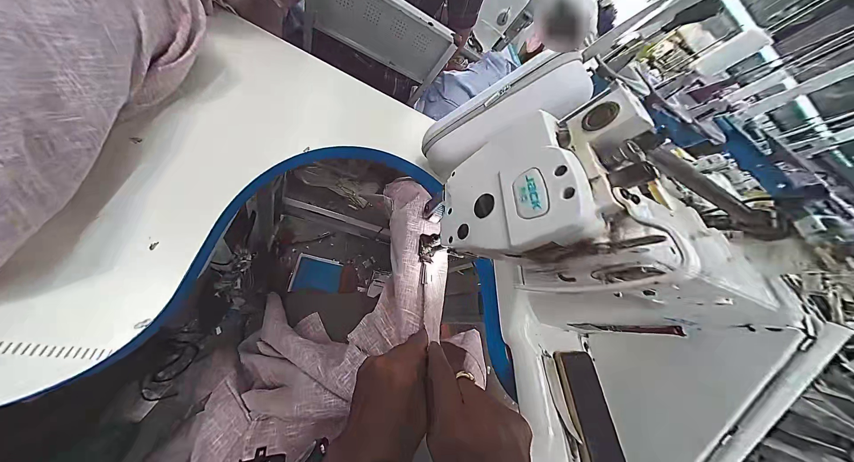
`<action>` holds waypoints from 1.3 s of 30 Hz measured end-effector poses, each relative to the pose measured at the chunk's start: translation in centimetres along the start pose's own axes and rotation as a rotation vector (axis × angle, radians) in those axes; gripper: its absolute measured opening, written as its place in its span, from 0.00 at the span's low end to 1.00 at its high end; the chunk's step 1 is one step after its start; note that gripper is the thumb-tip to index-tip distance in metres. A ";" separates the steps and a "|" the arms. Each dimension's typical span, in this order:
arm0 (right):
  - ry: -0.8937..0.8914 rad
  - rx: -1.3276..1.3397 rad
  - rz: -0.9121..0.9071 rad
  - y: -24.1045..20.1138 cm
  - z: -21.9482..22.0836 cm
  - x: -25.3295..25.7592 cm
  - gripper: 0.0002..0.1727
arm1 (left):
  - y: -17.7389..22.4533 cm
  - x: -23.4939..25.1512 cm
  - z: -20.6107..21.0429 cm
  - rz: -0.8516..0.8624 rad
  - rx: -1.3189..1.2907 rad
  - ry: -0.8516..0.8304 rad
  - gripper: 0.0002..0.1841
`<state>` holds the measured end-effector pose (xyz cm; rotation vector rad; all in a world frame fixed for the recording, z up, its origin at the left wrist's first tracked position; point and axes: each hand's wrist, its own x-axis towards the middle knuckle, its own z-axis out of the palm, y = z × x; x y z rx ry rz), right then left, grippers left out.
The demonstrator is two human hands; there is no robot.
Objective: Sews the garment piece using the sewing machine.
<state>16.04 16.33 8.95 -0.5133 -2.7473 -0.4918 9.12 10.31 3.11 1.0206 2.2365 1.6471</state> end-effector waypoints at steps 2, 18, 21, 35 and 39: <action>0.006 -0.010 0.017 0.1 0.7 0.9 0.11 | -0.6 1.0 0.5 0.003 -0.024 0.009 0.10; 0.027 -0.011 -0.207 1.4 0.9 1.6 0.08 | -1.8 1.2 -0.1 0.041 -0.112 -0.029 0.13; 0.051 -0.028 -0.205 1.0 2.0 2.4 0.07 | -2.8 1.4 -0.2 -0.021 -0.255 -0.071 0.13; -0.153 0.228 0.062 0.0 -2.7 -3.7 0.09 | -2.0 -1.2 -0.5 0.238 0.066 0.019 0.16; -0.100 0.200 0.047 -1.0 -0.3 -2.8 0.09 | -3.0 -0.2 0.7 0.160 0.015 0.073 0.15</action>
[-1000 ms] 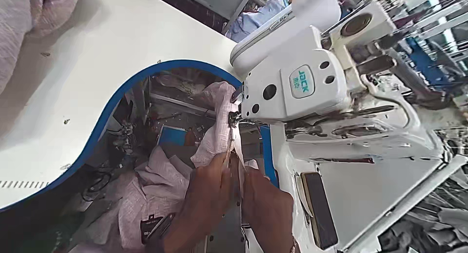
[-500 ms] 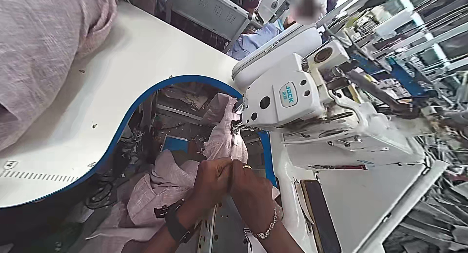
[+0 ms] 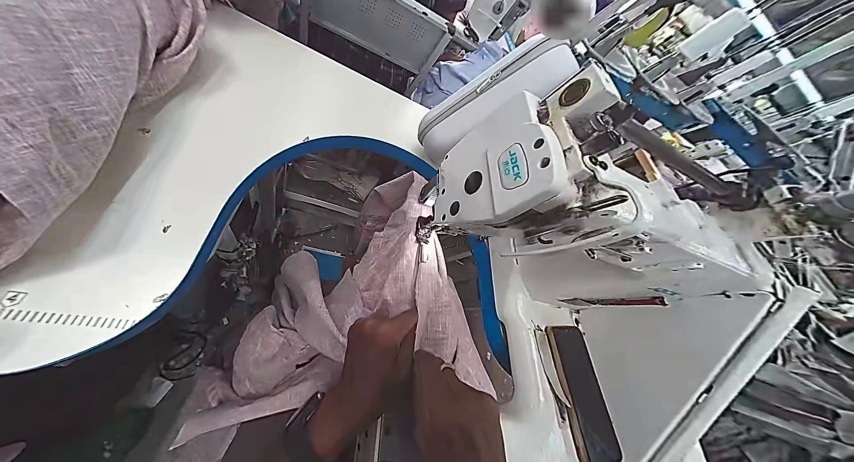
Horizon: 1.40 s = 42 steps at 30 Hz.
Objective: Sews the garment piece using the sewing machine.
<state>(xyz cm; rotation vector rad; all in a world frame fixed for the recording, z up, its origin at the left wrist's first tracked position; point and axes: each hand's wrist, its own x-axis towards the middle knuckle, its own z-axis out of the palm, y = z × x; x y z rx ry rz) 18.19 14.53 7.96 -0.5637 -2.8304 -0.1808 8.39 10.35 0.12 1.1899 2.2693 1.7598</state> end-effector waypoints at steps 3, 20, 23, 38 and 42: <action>0.021 -0.002 0.046 0.5 0.2 0.7 0.10 | 0.0 1.3 -0.7 0.033 0.089 -0.014 0.16; -0.346 0.014 -0.007 0.0 -4.2 0.4 0.09 | -0.6 -0.6 -1.0 0.076 -0.055 -0.028 0.17; -0.335 0.060 0.024 0.1 -4.2 0.4 0.11 | -0.4 -1.1 -1.1 0.034 -0.133 -0.034 0.16; 0.318 -0.123 -0.082 0.3 1.3 -0.4 0.13 | -0.1 -0.4 -0.6 -0.038 -0.172 -0.067 0.13; 0.426 -0.054 -0.101 1.2 3.0 0.5 0.14 | -0.8 -0.1 0.0 0.046 -0.209 0.011 0.13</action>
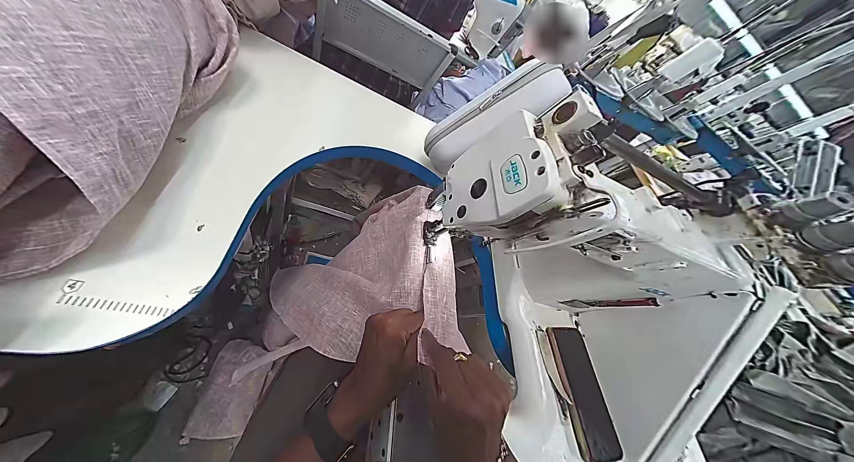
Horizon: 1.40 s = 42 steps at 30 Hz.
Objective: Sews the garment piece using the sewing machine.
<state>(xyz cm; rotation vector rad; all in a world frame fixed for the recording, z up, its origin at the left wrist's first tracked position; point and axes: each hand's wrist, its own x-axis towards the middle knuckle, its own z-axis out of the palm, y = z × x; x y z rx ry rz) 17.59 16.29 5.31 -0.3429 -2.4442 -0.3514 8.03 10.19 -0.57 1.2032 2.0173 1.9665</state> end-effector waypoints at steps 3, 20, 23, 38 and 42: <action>0.030 0.041 0.021 0.8 1.0 0.8 0.15 | -0.5 0.4 0.8 0.015 -0.028 0.064 0.15; 0.018 0.359 0.304 1.9 5.0 2.4 0.14 | -1.1 4.1 2.2 0.102 0.257 0.139 0.10; 0.016 0.344 0.295 2.0 5.1 2.3 0.15 | -1.0 4.2 2.3 0.100 0.250 0.133 0.11; -0.027 0.221 -0.042 0.8 5.4 1.6 0.14 | -13.3 6.1 -3.5 -0.482 0.326 0.013 0.17; -0.075 0.313 -0.169 0.2 5.2 1.1 0.13 | -12.7 4.5 -8.3 -0.439 0.363 -0.001 0.13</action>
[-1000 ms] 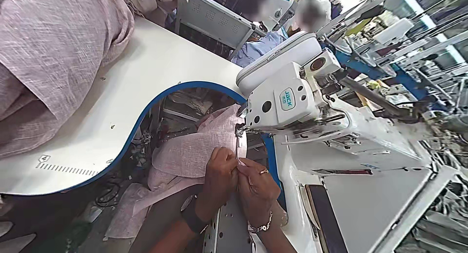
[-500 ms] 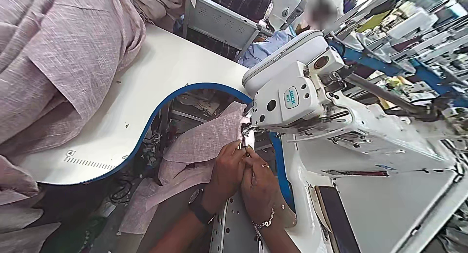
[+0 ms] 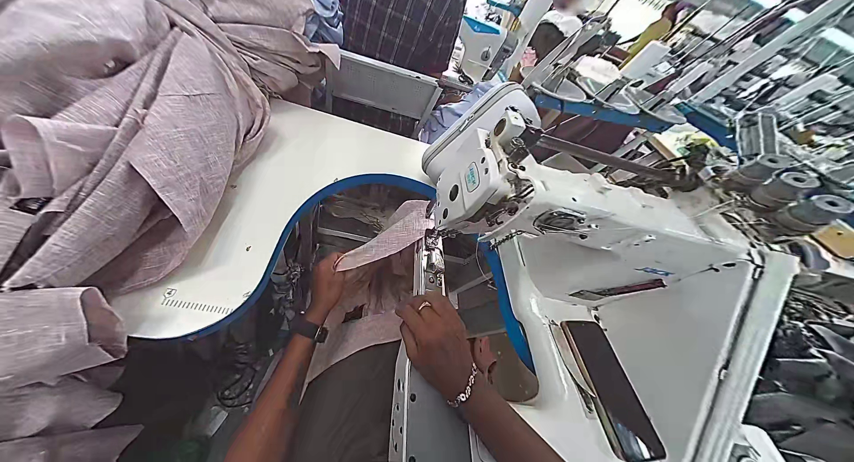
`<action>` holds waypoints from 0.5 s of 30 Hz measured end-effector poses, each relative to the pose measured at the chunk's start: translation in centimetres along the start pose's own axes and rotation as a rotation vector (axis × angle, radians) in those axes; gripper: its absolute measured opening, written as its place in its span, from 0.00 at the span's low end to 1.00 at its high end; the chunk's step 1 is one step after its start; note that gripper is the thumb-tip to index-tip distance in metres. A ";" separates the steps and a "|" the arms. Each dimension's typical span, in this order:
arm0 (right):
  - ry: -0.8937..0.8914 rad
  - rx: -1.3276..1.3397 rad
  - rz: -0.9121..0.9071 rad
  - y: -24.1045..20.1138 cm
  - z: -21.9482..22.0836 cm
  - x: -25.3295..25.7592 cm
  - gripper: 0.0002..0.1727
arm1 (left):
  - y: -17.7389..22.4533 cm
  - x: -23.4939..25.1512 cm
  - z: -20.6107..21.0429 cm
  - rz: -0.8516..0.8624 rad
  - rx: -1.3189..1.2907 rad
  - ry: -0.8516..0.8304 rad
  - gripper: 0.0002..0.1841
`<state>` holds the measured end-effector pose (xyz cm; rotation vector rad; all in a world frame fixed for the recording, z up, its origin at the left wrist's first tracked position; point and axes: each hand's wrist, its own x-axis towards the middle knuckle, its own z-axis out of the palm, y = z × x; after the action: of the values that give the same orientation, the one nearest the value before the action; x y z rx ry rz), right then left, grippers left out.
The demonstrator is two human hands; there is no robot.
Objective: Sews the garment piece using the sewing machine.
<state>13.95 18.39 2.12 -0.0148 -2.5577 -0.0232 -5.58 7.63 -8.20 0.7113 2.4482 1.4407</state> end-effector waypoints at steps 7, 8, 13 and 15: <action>0.285 0.193 0.161 -2.0 -3.0 0.1 0.14 | 0.9 -3.7 -6.2 -0.014 0.185 -0.277 0.18; 0.305 0.197 0.213 -1.7 -3.4 0.2 0.15 | 3.8 -4.4 -6.2 0.090 0.090 -0.180 0.19; 0.263 0.159 0.178 -2.3 -2.4 -0.3 0.15 | 18.2 -3.8 -1.1 0.448 -0.356 -0.125 0.24; 0.257 0.135 0.175 -2.2 -2.9 -1.2 0.16 | 20.0 -2.5 0.3 0.423 -0.436 -0.193 0.15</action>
<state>16.53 16.11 3.83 -0.1724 -2.2876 0.2016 2.68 14.67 8.82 1.2365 1.8135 1.8656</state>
